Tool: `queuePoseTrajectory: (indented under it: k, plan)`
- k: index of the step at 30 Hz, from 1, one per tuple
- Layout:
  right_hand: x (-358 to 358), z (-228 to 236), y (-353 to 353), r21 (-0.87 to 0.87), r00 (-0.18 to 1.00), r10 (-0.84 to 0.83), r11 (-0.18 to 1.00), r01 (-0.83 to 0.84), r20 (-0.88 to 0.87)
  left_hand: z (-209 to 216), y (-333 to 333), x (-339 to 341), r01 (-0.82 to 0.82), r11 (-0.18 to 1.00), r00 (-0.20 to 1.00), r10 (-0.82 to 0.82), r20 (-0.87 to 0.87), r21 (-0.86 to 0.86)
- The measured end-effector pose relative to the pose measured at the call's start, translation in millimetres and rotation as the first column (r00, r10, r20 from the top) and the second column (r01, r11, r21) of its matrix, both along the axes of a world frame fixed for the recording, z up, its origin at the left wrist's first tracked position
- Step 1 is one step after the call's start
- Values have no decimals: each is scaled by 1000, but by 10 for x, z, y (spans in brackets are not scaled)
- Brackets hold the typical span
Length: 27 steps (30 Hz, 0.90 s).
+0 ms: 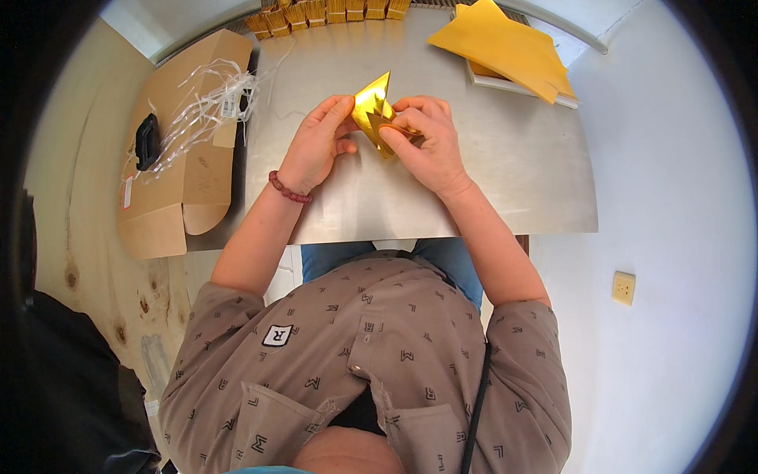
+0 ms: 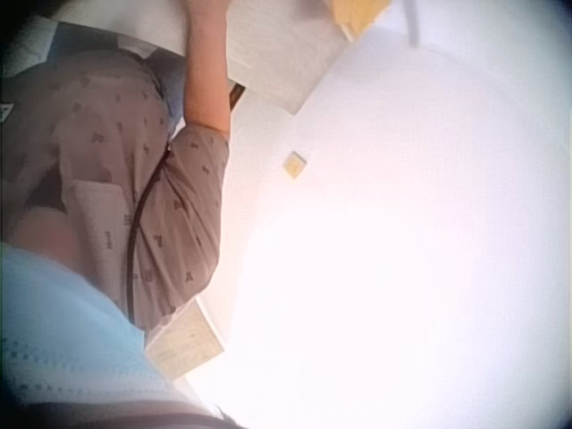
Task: The person folds a sheet of gold-colored paper into a small triangular packet by hand. They place the finished packet on the table among others and then begin folding another sheet in the same way.
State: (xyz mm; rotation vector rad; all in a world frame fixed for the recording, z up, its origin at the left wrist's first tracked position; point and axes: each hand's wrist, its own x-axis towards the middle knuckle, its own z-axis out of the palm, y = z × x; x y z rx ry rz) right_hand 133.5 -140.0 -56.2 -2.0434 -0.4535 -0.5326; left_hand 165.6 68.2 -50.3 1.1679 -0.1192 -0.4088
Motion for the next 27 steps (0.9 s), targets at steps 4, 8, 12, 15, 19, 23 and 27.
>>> queuePoseTrajectory:
  k: [4,8,12,15,19,23,27]
  plan:
    - [16,-17,-4,92,998,2,996,4,-64,-18,-1,9,17,986,997,-30,-77,-166]
    - [20,-28,-17,109,997,-5,994,13,-71,-19,6,19,38,973,995,-58,-83,-229]
    - [22,-27,-13,104,998,-16,994,22,-59,-24,6,27,40,966,994,-65,-92,-257]
    - [16,-24,-6,100,998,-22,995,28,-59,-18,9,26,49,962,994,-75,-85,-268]
    - [14,-23,-7,93,997,-30,995,37,-68,3,8,27,48,961,993,-75,-92,-271]
    - [23,-28,-9,78,998,-34,996,38,-55,11,11,34,45,962,990,-78,-113,-268]
    - [24,-34,-10,71,998,-35,997,39,-48,-11,21,45,52,955,990,-89,-112,-291]
